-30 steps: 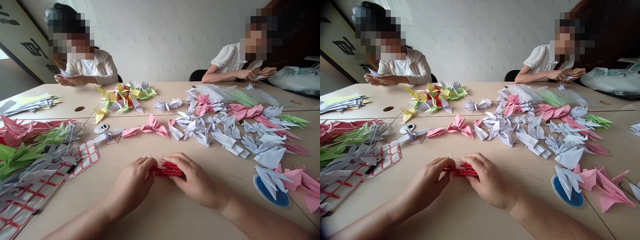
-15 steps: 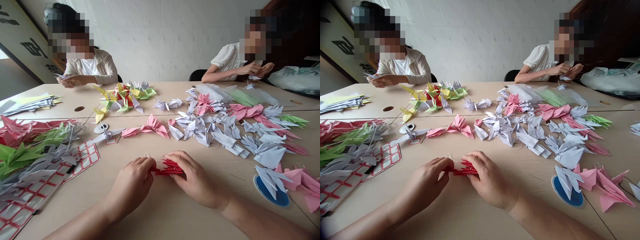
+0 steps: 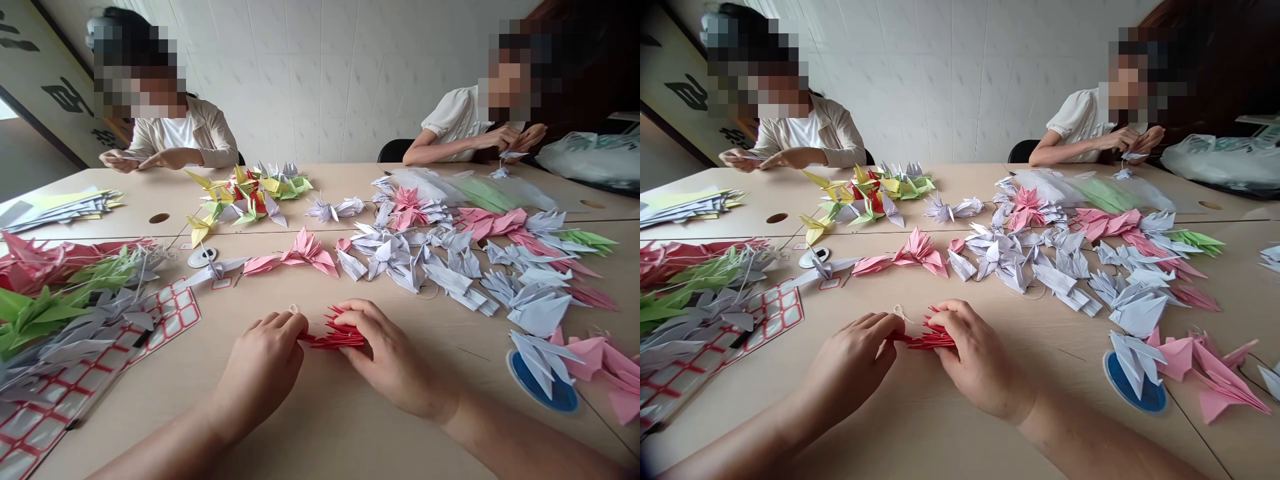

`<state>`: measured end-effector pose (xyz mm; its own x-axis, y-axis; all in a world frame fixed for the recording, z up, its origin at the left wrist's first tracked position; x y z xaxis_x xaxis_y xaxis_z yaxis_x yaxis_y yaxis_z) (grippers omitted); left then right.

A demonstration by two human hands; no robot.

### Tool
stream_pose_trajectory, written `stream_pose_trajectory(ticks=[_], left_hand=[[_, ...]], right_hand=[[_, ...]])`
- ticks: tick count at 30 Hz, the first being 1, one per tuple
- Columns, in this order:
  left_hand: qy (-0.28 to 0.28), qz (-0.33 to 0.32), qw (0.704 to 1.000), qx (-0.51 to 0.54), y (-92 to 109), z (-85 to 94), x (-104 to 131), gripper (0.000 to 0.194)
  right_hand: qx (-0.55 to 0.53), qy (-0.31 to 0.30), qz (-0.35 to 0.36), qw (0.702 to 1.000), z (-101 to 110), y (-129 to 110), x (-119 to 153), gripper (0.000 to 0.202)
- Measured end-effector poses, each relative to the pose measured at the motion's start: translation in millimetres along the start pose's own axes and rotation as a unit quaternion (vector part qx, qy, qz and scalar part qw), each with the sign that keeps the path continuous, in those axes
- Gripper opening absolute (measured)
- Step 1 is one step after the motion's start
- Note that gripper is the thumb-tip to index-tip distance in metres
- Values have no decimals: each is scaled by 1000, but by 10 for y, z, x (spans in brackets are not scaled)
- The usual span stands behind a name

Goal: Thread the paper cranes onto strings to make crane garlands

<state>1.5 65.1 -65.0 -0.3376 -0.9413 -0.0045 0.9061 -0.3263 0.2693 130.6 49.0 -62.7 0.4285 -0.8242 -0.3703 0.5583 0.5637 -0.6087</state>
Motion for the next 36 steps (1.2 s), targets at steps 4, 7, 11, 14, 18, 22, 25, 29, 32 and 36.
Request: stream_pose_trajectory(ticks=[4,7,11,14,18,22,25,29,32,36], left_hand=[[23,3,1000,16,-6,48,-1,22],[19,5,1000,19,-6,36,-13,23],[18,5,1000,17,-8,27,-17,22],[24,-1,999,22,-2,36,-6,23],[31,-7,999,29,6,47,-4,22],[43,-3,998,34,-1,79,-9,22],[57,-4,997,41,-8,119,-3,22],[62,-11,997,47,5,131,8,22],[20,-23,999,43,44,25,7,23],[-22,-44,995,89,82,-87,9,25]], right_hand=[[2,-6,4,1000,-7,-25,8,38],[9,-11,23,1000,-10,-95,4,35],[33,-28,36,998,-26,-165,6,27],[39,-41,26,998,-43,-148,11,25],[37,-49,20,998,-64,-113,11,27],[40,-55,13,998,-72,-97,5,28],[40,-63,18,997,-77,-115,4,31],[47,-59,28,997,-63,-139,6,40],[54,-61,25,996,-64,-140,4,36],[42,-58,27,997,-52,-158,-13,31]])
Point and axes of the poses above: each hand's wrist, its own x-axis away from the middle knuckle, its own z-axis out of the back of the hand, y = z × x, the point moved 10 cm from there along -x, towards the middle knuckle, and after that the axes turned 4 degrees about z, right-handed, at the moved point
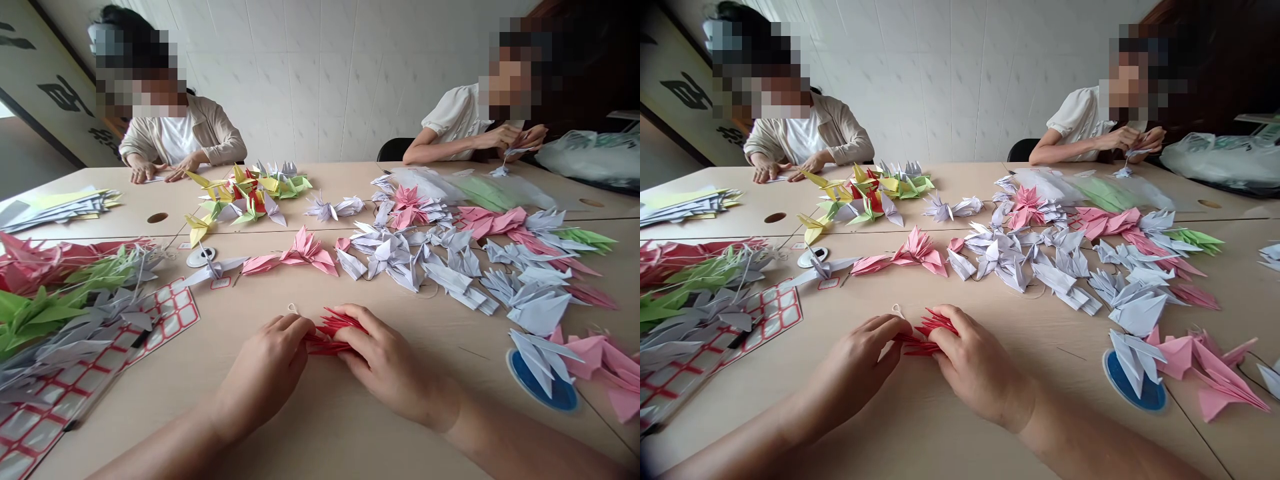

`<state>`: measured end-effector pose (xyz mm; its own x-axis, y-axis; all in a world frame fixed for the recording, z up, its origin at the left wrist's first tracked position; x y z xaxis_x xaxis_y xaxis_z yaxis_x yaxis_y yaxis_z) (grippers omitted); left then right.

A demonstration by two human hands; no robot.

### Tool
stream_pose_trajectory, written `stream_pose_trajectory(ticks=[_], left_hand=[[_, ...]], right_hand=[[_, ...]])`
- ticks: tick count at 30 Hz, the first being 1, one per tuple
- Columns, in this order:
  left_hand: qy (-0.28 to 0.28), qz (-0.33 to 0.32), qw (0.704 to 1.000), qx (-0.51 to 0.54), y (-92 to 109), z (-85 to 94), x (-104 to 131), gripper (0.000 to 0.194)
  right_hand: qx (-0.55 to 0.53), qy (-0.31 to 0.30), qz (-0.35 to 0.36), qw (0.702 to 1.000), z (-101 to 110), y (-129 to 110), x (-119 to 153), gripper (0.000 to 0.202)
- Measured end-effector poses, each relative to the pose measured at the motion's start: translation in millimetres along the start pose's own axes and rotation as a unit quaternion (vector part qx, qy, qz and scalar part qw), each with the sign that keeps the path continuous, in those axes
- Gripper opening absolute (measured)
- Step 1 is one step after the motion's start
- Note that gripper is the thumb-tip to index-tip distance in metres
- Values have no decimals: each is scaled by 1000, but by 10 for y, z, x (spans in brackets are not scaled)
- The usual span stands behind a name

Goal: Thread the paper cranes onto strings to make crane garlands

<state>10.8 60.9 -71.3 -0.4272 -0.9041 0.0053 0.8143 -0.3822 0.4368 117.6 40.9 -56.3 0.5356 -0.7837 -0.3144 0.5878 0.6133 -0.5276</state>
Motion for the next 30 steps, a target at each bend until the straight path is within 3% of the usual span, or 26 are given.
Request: stream_pose_trajectory(ticks=[8,17,21,25,30], left_hand=[[30,19,999,6,-74,74,-40,26],[44,-11,999,0,-18,74,9,23],[17,-28,999,32,40,32,-12,21],[-10,-51,996,78,121,16,-14,22],[23,-62,994,92,148,113,-9,25]], right_hand=[[-3,2,-3,1000,6,-8,-17,29],[-21,8,11,1000,9,-37,-30,28],[-21,4,-3,1000,-14,0,6,28],[-15,25,-8,1000,-19,42,34,43],[-24,50,-12,998,-32,101,38,62]])
Point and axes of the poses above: each hand's wrist, its own x-axis away from the middle knuckle, its own z-axis out of the back of the hand, y = z × x, the point moved 10 cm from there along -x, towards the middle knuckle, and after that the axes turned 4 degrees about z, right-handed, at the moved point
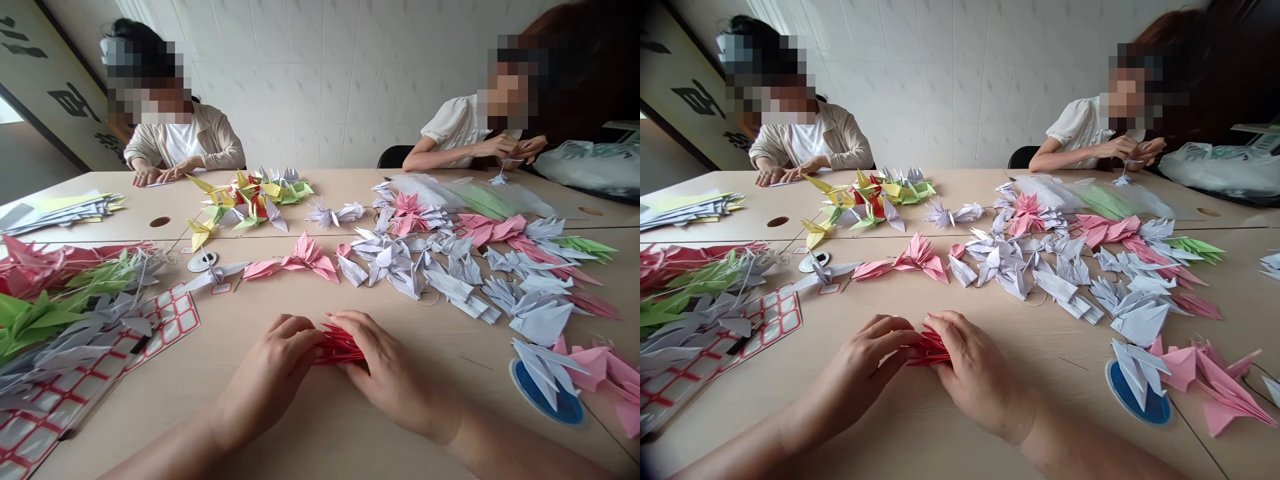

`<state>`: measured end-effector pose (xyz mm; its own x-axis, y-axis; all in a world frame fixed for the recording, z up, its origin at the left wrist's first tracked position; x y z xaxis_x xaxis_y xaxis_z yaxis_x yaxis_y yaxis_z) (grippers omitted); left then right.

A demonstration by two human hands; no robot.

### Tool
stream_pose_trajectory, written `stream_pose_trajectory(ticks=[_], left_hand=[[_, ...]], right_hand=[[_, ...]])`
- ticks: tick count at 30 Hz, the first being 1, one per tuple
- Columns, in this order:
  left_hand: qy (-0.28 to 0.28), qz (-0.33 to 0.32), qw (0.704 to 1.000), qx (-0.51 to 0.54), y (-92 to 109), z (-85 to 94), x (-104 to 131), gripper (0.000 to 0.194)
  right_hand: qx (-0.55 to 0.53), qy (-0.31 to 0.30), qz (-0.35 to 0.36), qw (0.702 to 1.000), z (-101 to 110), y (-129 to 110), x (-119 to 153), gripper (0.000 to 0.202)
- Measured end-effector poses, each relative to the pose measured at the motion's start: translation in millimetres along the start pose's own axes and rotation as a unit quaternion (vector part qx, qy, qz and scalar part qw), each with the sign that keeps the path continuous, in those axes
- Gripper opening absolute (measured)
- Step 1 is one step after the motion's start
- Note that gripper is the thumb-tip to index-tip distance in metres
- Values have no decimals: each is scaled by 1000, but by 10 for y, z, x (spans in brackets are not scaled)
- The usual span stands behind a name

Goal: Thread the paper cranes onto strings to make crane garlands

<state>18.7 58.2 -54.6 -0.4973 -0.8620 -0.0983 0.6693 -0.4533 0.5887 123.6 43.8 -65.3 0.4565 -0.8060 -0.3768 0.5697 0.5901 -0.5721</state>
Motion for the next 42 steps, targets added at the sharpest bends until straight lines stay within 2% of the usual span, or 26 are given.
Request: stream_pose_trajectory(ticks=[6,12,15,16,21,27,30,33,39,42], left_hand=[[-4,18,997,76,-64,-49,9,21],[-35,27,998,33,-78,-143,27,8],[6,21,1000,1,-83,-84,32,52],[16,12,1000,-7,-70,-71,34,61],[-27,-17,999,21,-6,-171,18,52],[-21,-10,995,99,21,-235,18,76],[3,-13,993,116,20,-186,43,72],[25,-2,996,90,-13,-127,63,60],[-49,16,998,40,-35,-230,56,33],[-34,46,998,15,-97,-164,41,28]], right_hand=[[-32,7,11,999,-8,-14,13,61],[-27,2,-22,999,-23,37,7,58],[-41,6,-23,999,-21,39,4,59],[-48,5,-16,999,-27,24,6,59],[-69,-29,19,997,-87,-83,30,69],[-92,-48,23,994,-105,-130,14,76],[-121,-32,44,991,-87,-152,16,79],[-138,-15,57,989,-67,-171,36,79],[-75,-53,-1,996,-153,-82,63,82],[-59,-35,-30,997,-97,-9,50,81]])
Point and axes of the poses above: each hand's wrist, its own x-axis away from the middle knuckle, its own z-axis out of the back of the hand, y = z × x, the point moved 10 cm from there along -x, towards the middle knuckle, and after that the axes turned 4 degrees about z, right-handed, at the moved point
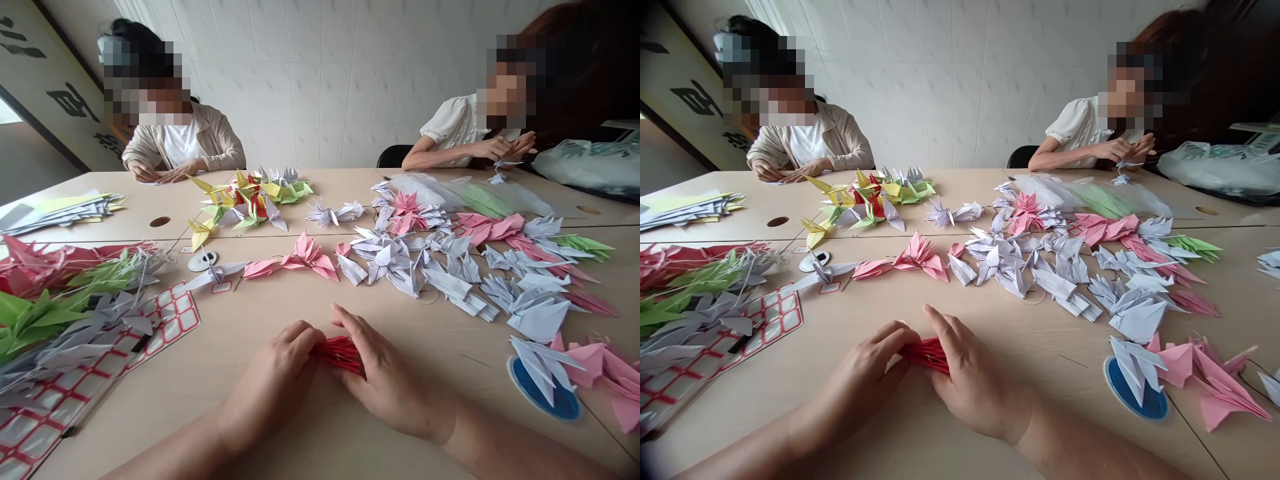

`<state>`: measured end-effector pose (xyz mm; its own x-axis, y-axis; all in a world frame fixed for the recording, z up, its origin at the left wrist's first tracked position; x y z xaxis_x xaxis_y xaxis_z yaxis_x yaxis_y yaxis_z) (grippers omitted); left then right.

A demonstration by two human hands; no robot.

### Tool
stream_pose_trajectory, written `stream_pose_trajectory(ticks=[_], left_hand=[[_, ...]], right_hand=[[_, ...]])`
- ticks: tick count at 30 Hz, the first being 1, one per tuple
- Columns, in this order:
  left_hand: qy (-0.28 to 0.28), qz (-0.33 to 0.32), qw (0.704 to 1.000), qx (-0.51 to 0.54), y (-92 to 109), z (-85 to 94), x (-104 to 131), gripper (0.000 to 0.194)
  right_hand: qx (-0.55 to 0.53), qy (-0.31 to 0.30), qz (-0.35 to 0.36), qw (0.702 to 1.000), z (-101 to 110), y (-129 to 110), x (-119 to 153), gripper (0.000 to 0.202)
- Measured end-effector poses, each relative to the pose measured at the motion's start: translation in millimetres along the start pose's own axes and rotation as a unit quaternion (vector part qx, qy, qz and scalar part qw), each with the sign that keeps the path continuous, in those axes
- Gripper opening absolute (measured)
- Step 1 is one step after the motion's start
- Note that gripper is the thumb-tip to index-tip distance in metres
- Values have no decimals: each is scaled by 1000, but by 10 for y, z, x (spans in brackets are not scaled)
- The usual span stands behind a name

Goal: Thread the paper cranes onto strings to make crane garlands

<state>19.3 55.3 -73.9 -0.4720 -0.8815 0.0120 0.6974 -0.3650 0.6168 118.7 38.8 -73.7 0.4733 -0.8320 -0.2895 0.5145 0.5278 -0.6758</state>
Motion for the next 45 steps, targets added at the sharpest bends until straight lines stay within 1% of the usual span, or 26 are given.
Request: stream_pose_trajectory(ticks=[3,5,7,9,13,16,18,20,22,24,26,28,30,32,34,36,38,40,42,44,45], left_hand=[[16,18,999,-24,-55,27,-14,27],[16,-8,999,-33,-25,-19,-16,26],[17,-55,998,-28,45,-77,-1,28],[18,-85,996,-17,90,-118,20,29],[14,-75,997,13,88,-124,31,27],[17,-92,995,45,155,-95,39,43],[20,-96,993,59,171,-89,33,55],[25,-82,994,66,135,-82,16,58],[33,-61,996,61,83,-63,0,51],[38,-41,997,46,41,-38,-6,41],[46,-31,998,30,28,1,1,33],[55,-43,998,7,60,32,18,29],[57,-68,996,-32,106,20,34,33],[46,-87,993,-68,120,-35,42,43],[40,-97,991,-78,113,-74,44,52],[40,-107,991,-71,129,-75,44,54],[50,-116,990,-61,177,-33,40,48],[55,-119,990,-59,231,12,26,37],[44,-115,990,-66,258,16,5,26],[17,-110,992,-65,252,-29,-6,22],[17,-108,993,-53,239,-30,-4,21]], right_hand=[[-5,-7,-29,1000,7,56,-4,74],[-16,-36,-32,999,-51,50,7,74],[-25,-69,-25,997,-125,18,30,78],[-32,-86,-17,996,-166,-15,51,83],[-42,-81,-32,995,-156,-1,75,87],[-47,-108,-28,993,-218,-4,84,87],[-45,-117,-24,992,-247,-5,71,82],[-34,-92,-25,995,-203,2,29,72],[-20,-53,-23,998,-117,-10,-21,60],[-17,-28,-16,999,-51,-38,-57,51],[-11,-8,-2,1000,-2,-67,-71,49],[19,9,16,1000,31,-86,-62,53],[76,3,36,996,5,-96,-43,57],[139,-21,51,989,-57,-91,-26,57],[184,-39,59,980,-98,-90,-17,54],[198,-36,65,977,-87,-111,-20,53],[182,-20,68,981,-41,-144,-33,51],[156,-4,67,985,6,-171,-50,51],[140,-8,56,988,12,-170,-70,51],[131,-19,42,990,6,-159,-85,50],[125,-20,32,991,16,-147,-92,47]])
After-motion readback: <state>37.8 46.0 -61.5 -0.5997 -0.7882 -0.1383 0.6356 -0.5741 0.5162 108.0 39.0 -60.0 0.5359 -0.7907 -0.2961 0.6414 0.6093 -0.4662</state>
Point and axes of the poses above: each hand's wrist, its own x-axis away from the middle knuckle, its own z-axis out of the back of the hand, y = z × x, the point moved 10 cm from there along -x, towards the middle knuckle, and after that the axes turned 4 degrees about z, right-handed, at the moved point
